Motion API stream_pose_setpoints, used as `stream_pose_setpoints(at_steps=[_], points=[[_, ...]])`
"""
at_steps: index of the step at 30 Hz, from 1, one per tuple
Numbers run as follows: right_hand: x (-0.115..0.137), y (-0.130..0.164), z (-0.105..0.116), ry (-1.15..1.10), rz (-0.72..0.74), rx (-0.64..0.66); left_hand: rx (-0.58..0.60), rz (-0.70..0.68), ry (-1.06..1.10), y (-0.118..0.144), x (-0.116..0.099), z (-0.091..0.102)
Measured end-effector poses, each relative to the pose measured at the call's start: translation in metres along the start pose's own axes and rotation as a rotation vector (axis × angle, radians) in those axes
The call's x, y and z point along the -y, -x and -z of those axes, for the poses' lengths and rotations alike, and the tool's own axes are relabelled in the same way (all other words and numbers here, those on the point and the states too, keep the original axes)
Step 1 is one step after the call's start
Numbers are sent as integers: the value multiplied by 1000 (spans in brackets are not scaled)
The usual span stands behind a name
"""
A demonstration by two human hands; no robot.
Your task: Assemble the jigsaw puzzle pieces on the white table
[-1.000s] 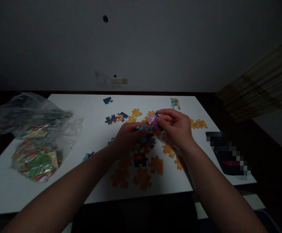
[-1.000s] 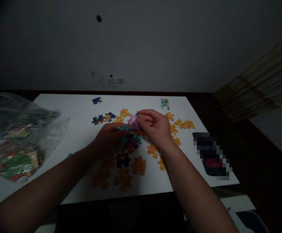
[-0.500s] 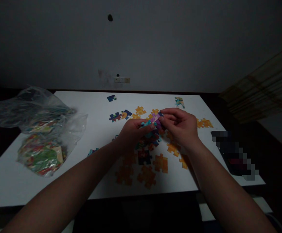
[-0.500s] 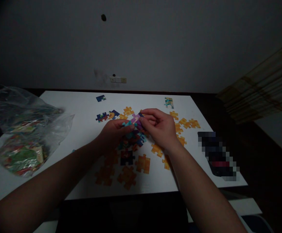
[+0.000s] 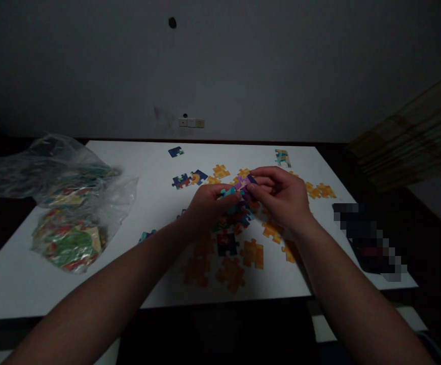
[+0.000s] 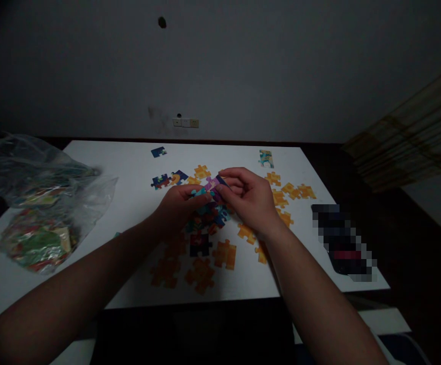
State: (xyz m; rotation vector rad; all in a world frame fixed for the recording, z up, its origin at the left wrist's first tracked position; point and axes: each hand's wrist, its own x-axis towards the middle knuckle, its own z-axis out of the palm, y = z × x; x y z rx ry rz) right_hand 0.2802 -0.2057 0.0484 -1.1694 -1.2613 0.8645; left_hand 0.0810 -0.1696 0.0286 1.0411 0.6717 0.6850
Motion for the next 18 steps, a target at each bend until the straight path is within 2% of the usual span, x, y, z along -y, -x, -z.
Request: stream_pose_setpoints(at_steps=[2, 4, 6, 8, 10, 15, 18], points=[[-1, -3, 2, 26, 54, -59, -11, -20, -24, 0, -3, 0], [-2, -7, 8, 54, 136, -203, -48, -39, -28, 0, -8, 1], [-4, -12, 19, 102, 197, -349, -117, -39, -25, 0, -12, 3], [-6, -15, 32, 186, 204, -407, -205, -32, -35, -2, -13, 5], [-5, -16, 44, 318, 152, -312, -270, -39, -57, -4, -13, 8], [4, -10, 53, 809, -91, 287, -310, -93, -108, -8, -10, 9], [8, -9, 50, 925, -129, 491, -340, -140, -141, -8, -10, 10]])
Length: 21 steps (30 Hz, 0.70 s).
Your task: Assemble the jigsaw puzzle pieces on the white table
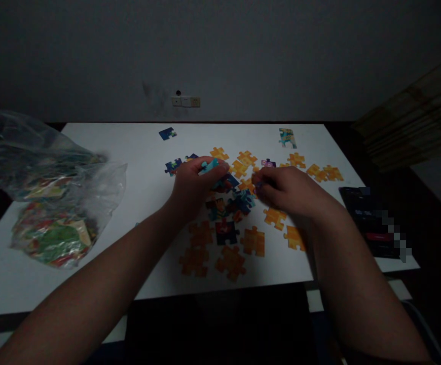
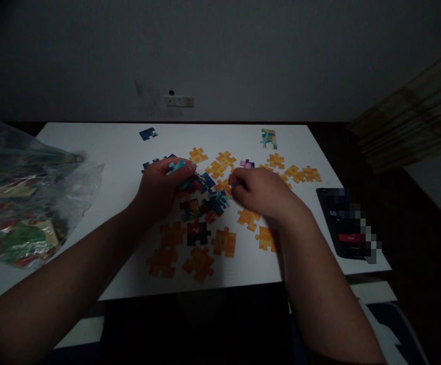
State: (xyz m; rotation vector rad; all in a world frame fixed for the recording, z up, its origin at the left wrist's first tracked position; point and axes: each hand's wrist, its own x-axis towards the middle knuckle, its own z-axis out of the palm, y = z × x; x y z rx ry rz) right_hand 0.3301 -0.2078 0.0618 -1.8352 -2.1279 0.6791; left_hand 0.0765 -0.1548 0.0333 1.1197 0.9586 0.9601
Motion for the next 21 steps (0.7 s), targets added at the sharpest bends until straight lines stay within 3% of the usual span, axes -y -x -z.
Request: stream_pose_setpoints(at_steps=[11, 21], points=[[0, -1, -1, 6, 48, 20, 40, 37, 85, 1, 0, -1], [-8, -4, -5, 61, 59, 27, -203, -189, 0, -11, -18, 12]])
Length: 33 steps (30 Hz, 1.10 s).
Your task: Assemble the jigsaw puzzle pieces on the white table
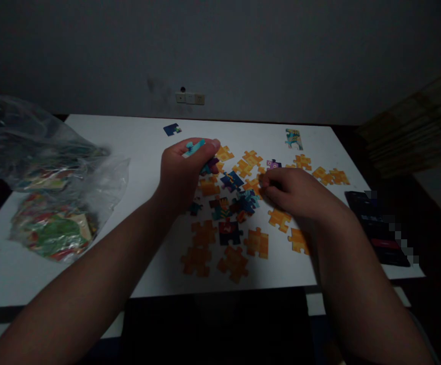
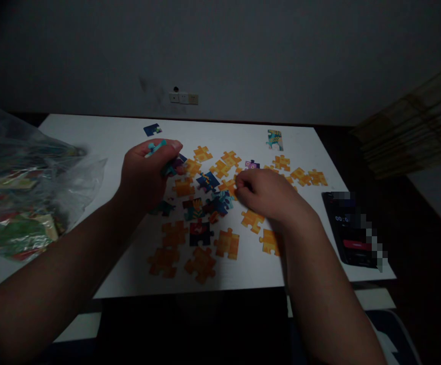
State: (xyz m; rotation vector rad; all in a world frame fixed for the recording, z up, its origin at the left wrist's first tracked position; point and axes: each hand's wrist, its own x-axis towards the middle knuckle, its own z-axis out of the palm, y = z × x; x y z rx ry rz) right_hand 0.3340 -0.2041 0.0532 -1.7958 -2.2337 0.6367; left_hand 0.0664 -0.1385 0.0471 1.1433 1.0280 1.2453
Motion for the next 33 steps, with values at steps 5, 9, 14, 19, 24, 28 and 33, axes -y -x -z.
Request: stream_pose_setpoints(at_steps=[5, 9, 14, 19, 24, 28, 33], points=[[1, 2, 0, 2, 120, -74, 2, -13, -17, -2, 3, 3], [3, 3, -3, 12, 278, -25, 57, 58, -7, 0, 7, 1], [5, 2, -4, 22, 267, -18, 189, 202, -3, 2, 12, -1], [6, 4, -2, -148, 141, -49, 278, 279, -35, 6, 14, 0], [9, 4, -4, -493, -27, -182, 296, 358, 44, 8, 14, -2], [21, -2, -6, -844, -186, -336, 366, 410, 109, 13, 14, -5], [31, -9, -6, -988, -211, -475, 400, 430, 178, 17, 15, -8]])
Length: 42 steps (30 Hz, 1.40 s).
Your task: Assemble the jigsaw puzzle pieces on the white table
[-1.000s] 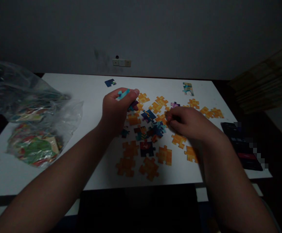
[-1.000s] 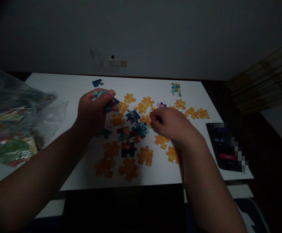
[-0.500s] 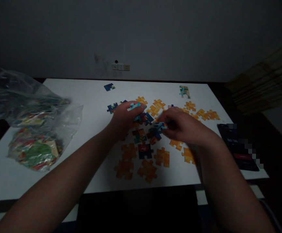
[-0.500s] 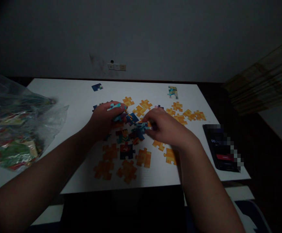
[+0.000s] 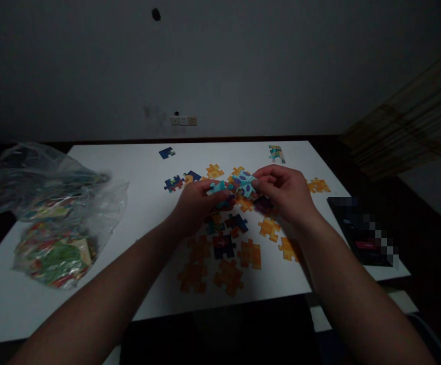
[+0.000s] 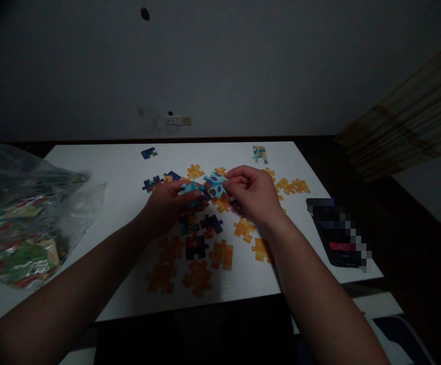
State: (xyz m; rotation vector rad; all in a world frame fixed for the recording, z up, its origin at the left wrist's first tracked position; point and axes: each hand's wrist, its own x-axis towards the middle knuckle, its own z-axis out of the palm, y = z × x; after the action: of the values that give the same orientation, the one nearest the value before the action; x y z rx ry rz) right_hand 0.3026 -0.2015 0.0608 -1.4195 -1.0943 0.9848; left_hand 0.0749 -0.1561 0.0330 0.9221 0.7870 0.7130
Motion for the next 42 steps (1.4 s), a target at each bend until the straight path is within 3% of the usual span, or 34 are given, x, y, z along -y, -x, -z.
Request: stream_pose_setpoints(at_steps=[6, 23, 32, 42], points=[[-4, 0, -8, -66, 37, -59, 15, -25, 57, -2, 3, -1], [0, 8, -13, -116, -13, 20, 35, -13, 9, 1, -1, -4], [0, 8, -14, -98, -29, 80, -24, -109, -163, 2, 1, -3], [-9, 9, -12, -18, 119, 141, -68, -264, -341, 2, -4, 0]])
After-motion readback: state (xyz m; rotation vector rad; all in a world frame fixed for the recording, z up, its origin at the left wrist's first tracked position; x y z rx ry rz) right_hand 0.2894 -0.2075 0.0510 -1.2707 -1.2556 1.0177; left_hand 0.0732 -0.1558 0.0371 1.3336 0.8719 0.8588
